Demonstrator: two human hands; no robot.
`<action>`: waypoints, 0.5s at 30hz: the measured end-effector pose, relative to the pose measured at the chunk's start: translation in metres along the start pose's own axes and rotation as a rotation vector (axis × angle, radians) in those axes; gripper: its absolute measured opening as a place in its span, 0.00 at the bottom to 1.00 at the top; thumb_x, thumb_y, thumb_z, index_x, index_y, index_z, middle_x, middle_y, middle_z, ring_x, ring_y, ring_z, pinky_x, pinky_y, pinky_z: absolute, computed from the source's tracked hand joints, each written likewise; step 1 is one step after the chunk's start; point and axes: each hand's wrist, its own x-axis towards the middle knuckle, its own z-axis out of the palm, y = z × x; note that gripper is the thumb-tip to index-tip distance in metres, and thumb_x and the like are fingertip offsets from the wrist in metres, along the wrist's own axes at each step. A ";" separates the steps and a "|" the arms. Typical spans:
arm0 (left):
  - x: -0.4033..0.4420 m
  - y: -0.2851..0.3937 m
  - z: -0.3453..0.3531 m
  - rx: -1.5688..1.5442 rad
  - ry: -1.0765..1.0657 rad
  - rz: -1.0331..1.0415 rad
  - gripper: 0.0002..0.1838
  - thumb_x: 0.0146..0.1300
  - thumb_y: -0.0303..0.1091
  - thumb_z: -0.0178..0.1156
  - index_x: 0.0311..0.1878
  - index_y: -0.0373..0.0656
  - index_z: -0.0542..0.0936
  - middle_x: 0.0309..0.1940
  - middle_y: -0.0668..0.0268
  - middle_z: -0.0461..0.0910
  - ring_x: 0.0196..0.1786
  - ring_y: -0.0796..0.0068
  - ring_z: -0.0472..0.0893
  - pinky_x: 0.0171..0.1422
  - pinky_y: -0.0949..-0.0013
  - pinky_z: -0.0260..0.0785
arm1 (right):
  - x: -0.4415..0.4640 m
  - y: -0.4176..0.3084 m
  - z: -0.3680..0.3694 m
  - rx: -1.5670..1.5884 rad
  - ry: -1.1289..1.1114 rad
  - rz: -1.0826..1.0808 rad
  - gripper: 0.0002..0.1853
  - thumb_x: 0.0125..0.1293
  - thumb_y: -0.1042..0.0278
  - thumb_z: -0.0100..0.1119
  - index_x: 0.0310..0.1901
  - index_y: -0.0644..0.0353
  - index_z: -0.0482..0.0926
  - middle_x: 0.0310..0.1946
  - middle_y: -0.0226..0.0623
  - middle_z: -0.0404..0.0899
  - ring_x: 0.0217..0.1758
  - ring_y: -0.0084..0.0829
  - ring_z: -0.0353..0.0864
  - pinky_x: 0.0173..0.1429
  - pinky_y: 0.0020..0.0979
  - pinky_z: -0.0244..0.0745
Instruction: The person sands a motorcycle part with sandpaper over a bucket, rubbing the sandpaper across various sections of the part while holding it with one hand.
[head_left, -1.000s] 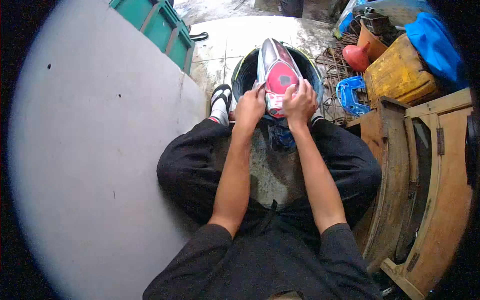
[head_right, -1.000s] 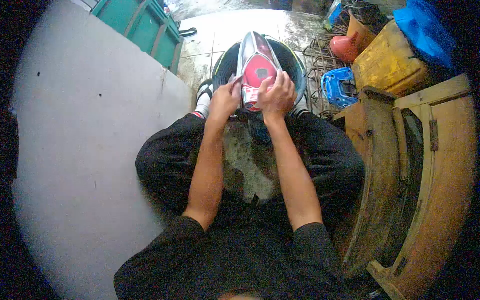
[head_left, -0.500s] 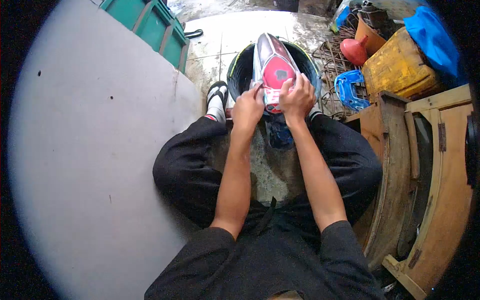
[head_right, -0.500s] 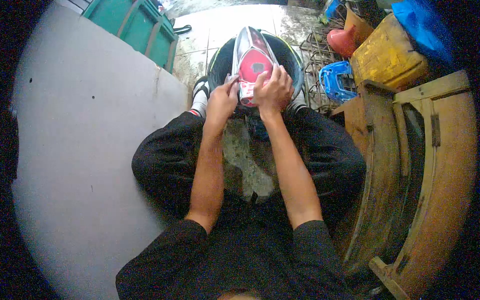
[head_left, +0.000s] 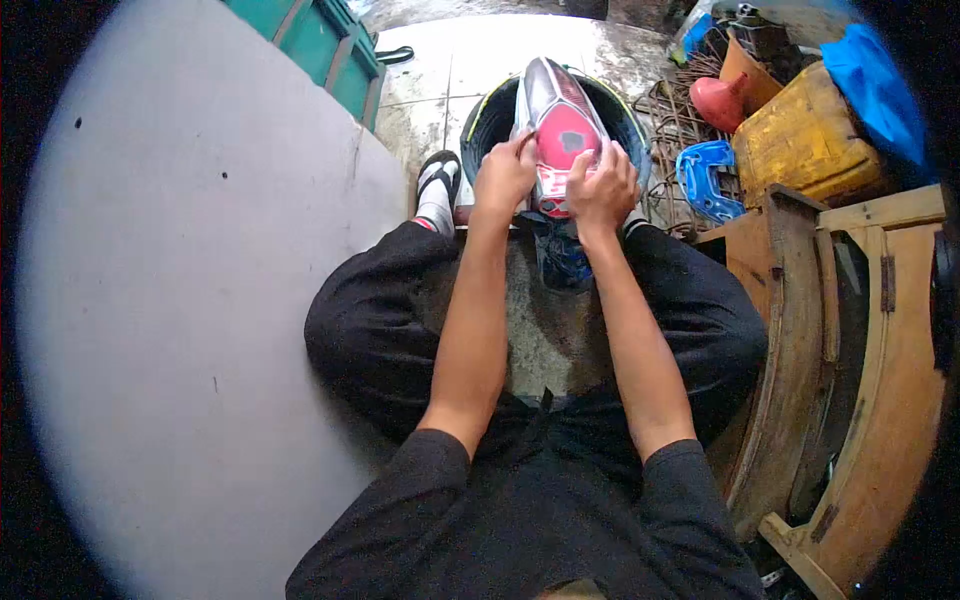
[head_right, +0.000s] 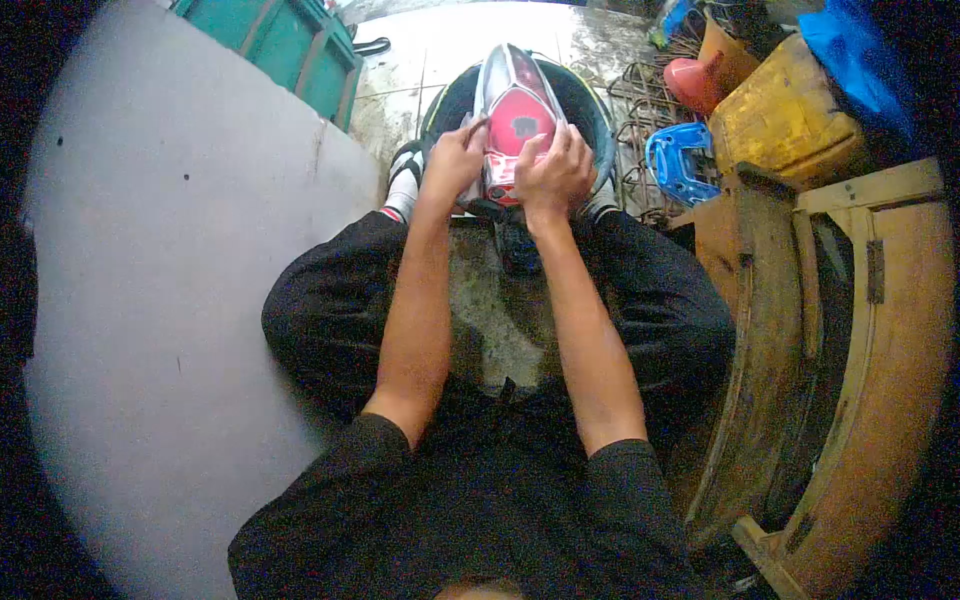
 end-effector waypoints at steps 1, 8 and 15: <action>0.007 -0.004 -0.001 -0.001 0.007 -0.003 0.20 0.70 0.47 0.54 0.60 0.54 0.82 0.45 0.44 0.83 0.52 0.42 0.82 0.56 0.48 0.74 | -0.001 0.000 0.001 0.004 -0.003 -0.006 0.25 0.65 0.55 0.53 0.57 0.63 0.80 0.57 0.47 0.80 0.59 0.50 0.79 0.63 0.49 0.71; -0.014 -0.014 -0.005 -0.127 -0.036 0.005 0.19 0.69 0.47 0.56 0.55 0.49 0.85 0.42 0.44 0.84 0.50 0.43 0.83 0.54 0.51 0.75 | -0.001 -0.001 0.000 -0.013 -0.003 0.021 0.23 0.64 0.55 0.54 0.54 0.63 0.81 0.56 0.47 0.81 0.58 0.49 0.79 0.63 0.50 0.71; 0.028 0.003 -0.010 -0.084 -0.091 -0.105 0.19 0.69 0.48 0.56 0.53 0.48 0.85 0.43 0.43 0.83 0.50 0.43 0.83 0.56 0.52 0.75 | 0.001 0.001 0.002 0.025 0.016 -0.025 0.23 0.64 0.57 0.54 0.53 0.64 0.81 0.55 0.50 0.81 0.57 0.51 0.80 0.63 0.49 0.71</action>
